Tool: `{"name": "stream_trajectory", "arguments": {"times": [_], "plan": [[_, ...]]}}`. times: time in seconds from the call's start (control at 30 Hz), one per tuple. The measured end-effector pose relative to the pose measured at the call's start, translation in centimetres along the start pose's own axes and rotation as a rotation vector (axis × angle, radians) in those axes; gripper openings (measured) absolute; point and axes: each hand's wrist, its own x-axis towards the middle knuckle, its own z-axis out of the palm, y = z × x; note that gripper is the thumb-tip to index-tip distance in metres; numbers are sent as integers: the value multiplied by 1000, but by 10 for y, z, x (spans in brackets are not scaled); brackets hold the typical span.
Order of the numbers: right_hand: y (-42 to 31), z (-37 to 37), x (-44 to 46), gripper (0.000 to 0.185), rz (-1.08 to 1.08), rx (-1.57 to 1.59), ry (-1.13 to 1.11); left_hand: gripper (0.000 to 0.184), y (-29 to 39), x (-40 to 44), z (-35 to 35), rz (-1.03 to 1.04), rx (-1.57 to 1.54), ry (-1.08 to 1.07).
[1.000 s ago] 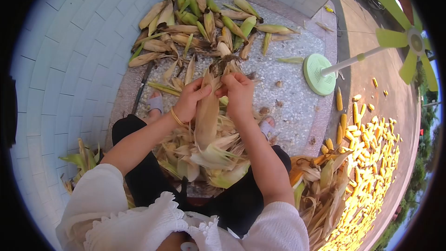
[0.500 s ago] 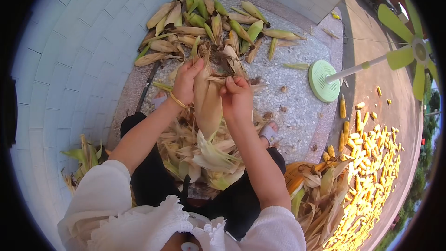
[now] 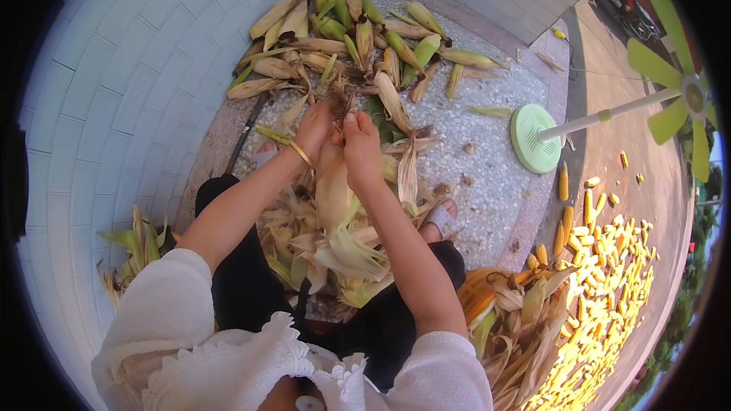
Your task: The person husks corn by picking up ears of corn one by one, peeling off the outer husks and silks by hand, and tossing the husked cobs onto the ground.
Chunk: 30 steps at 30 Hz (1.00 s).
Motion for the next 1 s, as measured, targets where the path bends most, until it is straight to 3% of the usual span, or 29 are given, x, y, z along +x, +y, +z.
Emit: {"name": "stream_trajectory", "arguments": {"times": [0.07,0.13,0.27,0.33,0.37,0.43,0.57,0.63,0.7,0.77,0.8,0.83,0.9,0.93,1.0], "plan": [[4,13,-6,16,-6,28,7,35,-2,7,-12,7,89,68],[8,25,-17,17,-16,55,11,46,3,15,-19,-20,109,296],[23,27,-56,21,-84,-265,-164,49,7,37,-84,-151,-19,481],[18,20,-75,20,-147,-424,-257,46,16,44,-103,-97,267,719],[11,15,-87,20,-155,-411,-265,46,24,54,-119,-85,278,725],[-3,-3,-109,18,-128,-294,-330,38,23,72,-171,-189,-265,652],[-27,-37,-133,17,-100,-210,-336,40,49,86,-240,-119,-206,824],[-23,-51,-137,17,-167,-237,-370,42,53,88,-250,-131,-233,760],[-26,-62,-135,14,-167,-255,-405,47,43,94,-254,10,-224,862],[-23,-81,-125,7,49,-189,-323,48,78,61,-212,95,-279,834],[-26,-99,-114,15,27,-409,-423,50,99,44,-187,160,-321,800],[-24,-109,-107,15,33,-406,-403,50,112,35,-173,143,-319,787],[-24,-118,-94,33,-420,-1133,-359,50,127,14,-157,280,-185,583],[-32,-113,-91,42,-334,-1210,-320,50,132,7,-145,273,-191,577],[-27,-102,-76,44,-313,-1196,-260,50,133,-6,-110,423,83,392]]}}
